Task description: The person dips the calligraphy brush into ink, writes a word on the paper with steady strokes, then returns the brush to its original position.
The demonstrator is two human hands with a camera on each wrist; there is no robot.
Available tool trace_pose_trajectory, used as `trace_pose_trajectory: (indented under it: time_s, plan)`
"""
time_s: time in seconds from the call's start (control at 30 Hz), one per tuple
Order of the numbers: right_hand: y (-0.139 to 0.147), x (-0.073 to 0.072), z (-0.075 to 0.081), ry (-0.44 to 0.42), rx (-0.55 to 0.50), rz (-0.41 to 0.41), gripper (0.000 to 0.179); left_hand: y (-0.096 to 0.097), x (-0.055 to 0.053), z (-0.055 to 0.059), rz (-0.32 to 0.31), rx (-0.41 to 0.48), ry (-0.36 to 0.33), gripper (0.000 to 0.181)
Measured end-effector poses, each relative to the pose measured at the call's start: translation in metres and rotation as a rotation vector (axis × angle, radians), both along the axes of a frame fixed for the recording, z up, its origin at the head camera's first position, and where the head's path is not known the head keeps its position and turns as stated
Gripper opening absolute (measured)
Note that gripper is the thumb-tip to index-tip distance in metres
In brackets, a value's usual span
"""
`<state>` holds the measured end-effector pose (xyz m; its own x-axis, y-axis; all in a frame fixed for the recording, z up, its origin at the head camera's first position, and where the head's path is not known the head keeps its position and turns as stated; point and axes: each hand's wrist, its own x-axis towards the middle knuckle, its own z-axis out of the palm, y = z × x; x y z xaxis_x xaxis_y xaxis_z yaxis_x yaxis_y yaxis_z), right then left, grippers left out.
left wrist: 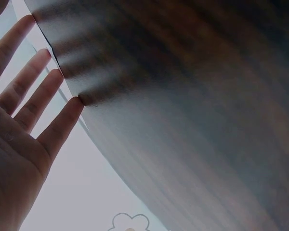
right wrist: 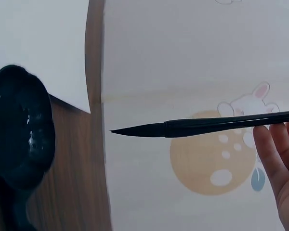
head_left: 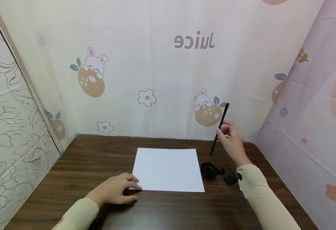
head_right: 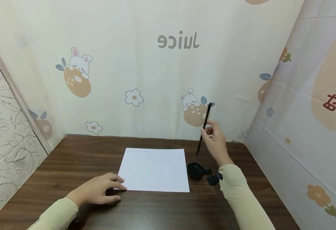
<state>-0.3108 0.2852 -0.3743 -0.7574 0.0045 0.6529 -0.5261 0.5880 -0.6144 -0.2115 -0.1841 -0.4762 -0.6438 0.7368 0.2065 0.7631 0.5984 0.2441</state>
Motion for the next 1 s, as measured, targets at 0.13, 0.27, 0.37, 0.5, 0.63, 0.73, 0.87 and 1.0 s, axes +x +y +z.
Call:
trace_pose_trajectory:
  time_s: [0.13, 0.27, 0.37, 0.5, 0.63, 0.73, 0.87, 1.0]
  plan:
    - [-0.007, -0.003, -0.001, -0.002, 0.007, 0.015, 0.034, 0.000, 0.000, 0.000, -0.008, 0.003, 0.004, 0.027]
    - [-0.018, -0.004, 0.000, 0.013, -0.003, 0.048, 0.035, 0.000, 0.000, 0.000, -0.011, 0.004, 0.008, 0.027]
    - [-0.031, 0.002, 0.008, 0.033, 0.000, 0.070, 0.034, 0.000, 0.000, 0.000, -0.005, 0.002, 0.003, 0.027]
    - [-0.049, 0.015, 0.022, 0.033, -0.001, 0.090, 0.031, 0.000, 0.000, 0.000, -0.003, 0.003, -0.001, 0.026]
    - [-0.061, 0.019, 0.026, 0.027, -0.005, 0.110, 0.030, -0.001, -0.001, -0.001, -0.006, -0.001, 0.012, 0.026]
    - [-0.068, 0.018, 0.026, 0.010, -0.014, 0.127, 0.030, -0.001, -0.002, -0.002, -0.007, -0.004, 0.020, 0.026]
    - [-0.079, 0.019, 0.027, -0.026, -0.028, 0.135, 0.030, 0.000, -0.001, -0.001, -0.007, -0.007, 0.022, 0.026]
    - [-0.090, 0.017, 0.027, -0.039, -0.049, 0.149, 0.031, 0.000, 0.000, 0.001, -0.017, -0.006, 0.037, 0.027]
